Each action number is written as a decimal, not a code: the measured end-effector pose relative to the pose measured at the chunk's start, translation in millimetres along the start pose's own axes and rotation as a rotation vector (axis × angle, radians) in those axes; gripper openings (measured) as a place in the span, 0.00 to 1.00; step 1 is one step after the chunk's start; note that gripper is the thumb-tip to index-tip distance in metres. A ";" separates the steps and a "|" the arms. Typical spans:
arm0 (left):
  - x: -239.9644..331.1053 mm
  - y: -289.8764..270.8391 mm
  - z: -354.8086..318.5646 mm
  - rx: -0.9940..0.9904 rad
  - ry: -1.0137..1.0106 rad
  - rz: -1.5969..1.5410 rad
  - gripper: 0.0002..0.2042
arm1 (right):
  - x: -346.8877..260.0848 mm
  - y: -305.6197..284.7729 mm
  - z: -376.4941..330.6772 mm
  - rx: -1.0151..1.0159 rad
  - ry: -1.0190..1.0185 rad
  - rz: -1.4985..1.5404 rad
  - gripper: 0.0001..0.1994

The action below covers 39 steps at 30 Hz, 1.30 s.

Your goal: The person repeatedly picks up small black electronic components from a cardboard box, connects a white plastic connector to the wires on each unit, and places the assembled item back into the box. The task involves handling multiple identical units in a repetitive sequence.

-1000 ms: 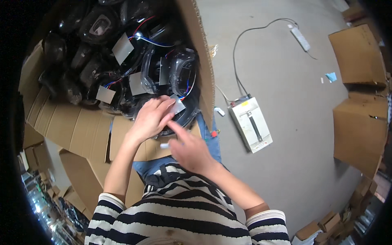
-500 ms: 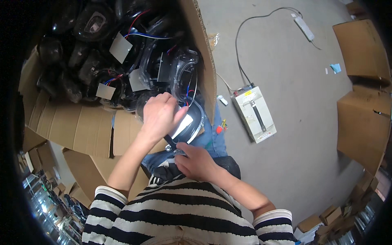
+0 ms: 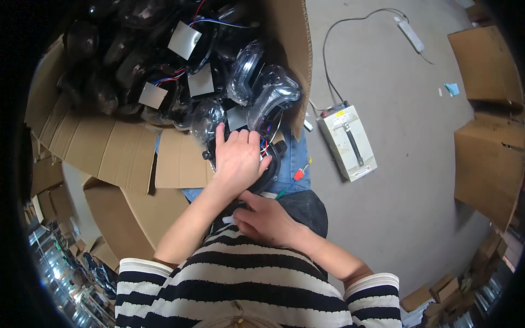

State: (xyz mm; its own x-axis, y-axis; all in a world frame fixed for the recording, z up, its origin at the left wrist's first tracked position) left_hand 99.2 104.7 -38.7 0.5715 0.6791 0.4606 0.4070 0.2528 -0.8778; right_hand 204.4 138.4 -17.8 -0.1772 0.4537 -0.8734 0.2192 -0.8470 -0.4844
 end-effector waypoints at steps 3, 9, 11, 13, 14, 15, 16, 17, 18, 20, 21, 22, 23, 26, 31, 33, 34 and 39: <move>-2.9 0.9 -3.0 -0.022 -0.022 0.026 0.17 | -4.2 4.6 5.5 -0.130 0.062 0.037 0.05; -12.7 -24.3 -31.1 -0.190 -0.143 -0.010 0.17 | -34.2 2.0 16.6 -0.117 -0.182 -0.045 0.05; -28.7 -30.0 -41.3 -0.252 -0.237 -0.022 0.18 | -40.1 6.3 22.4 -0.172 -0.195 -0.048 0.04; -49.4 -18.0 -50.8 -0.329 -0.348 -0.037 0.17 | -35.1 24.3 24.3 -0.289 -0.191 -0.019 0.04; -54.3 -16.7 -53.6 -0.328 -0.347 -0.020 0.17 | -31.6 33.8 25.4 -0.343 -0.185 -0.006 0.04; -56.5 -11.6 -56.3 -0.329 -0.343 -0.015 0.17 | -27.5 38.3 23.4 -0.386 -0.159 0.031 0.04; -58.4 -6.4 -59.0 -0.333 -0.337 -0.007 0.16 | -24.4 37.9 21.6 -0.371 -0.132 0.021 0.04; -58.0 -2.8 -60.0 -0.260 -0.290 -0.011 0.14 | -20.8 36.4 19.7 -0.354 -0.105 0.013 0.04; -60.0 5.8 -61.5 -0.212 -0.235 0.008 0.13 | -15.7 33.4 17.9 -0.333 -0.072 0.000 0.04; -61.2 22.6 -60.3 -0.119 -0.114 0.038 0.11 | -6.9 17.3 15.4 -0.249 -0.001 0.001 0.04; -62.1 22.5 -61.9 -0.095 -0.081 -0.048 0.09 | -3.4 5.3 13.9 -0.216 0.046 0.003 0.04; -63.0 13.7 -63.1 -0.125 -0.066 -0.201 0.09 | -1.1 -7.1 8.5 -0.181 0.104 0.002 0.04; -67.9 5.4 -67.1 -0.067 -0.057 -0.388 0.08 | -1.3 -20.5 7.3 -0.141 0.134 0.005 0.04; -77.2 -13.8 -81.4 0.171 -0.112 -0.995 0.04 | 5.3 -46.0 1.5 -0.026 0.130 -0.005 0.03; -75.5 -54.5 -101.0 0.519 -0.125 -1.581 0.02 | 5.9 -57.2 2.3 0.021 0.136 0.016 0.03; -74.3 -67.1 -100.9 0.497 -0.066 -1.734 0.04 | 2.8 -53.3 6.2 0.022 0.108 0.035 0.03; -74.7 -73.3 -99.1 0.490 -0.034 -1.808 0.04 | 1.9 -50.3 8.6 0.013 0.116 0.037 0.03; -75.1 -98.2 -82.9 0.788 -0.036 -1.833 0.03 | -1.8 -39.4 16.0 -0.029 0.115 0.029 0.03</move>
State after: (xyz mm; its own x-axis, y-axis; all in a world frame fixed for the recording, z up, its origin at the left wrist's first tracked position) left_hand 75.4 -28.3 23.9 -0.1010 -0.6861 0.7205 0.0316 0.7216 0.6916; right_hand 180.7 166.5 3.7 -0.0599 0.4589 -0.8865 0.2507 -0.8527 -0.4584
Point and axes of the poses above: each hand's wrist, its own z-axis towards the middle knuckle, its own y-axis out of the palm, x = y × z, the point moved 4 cm from there along z, towards the middle knuckle, and after that the axes turned 15 degrees about -z, right-handed, at the moved point
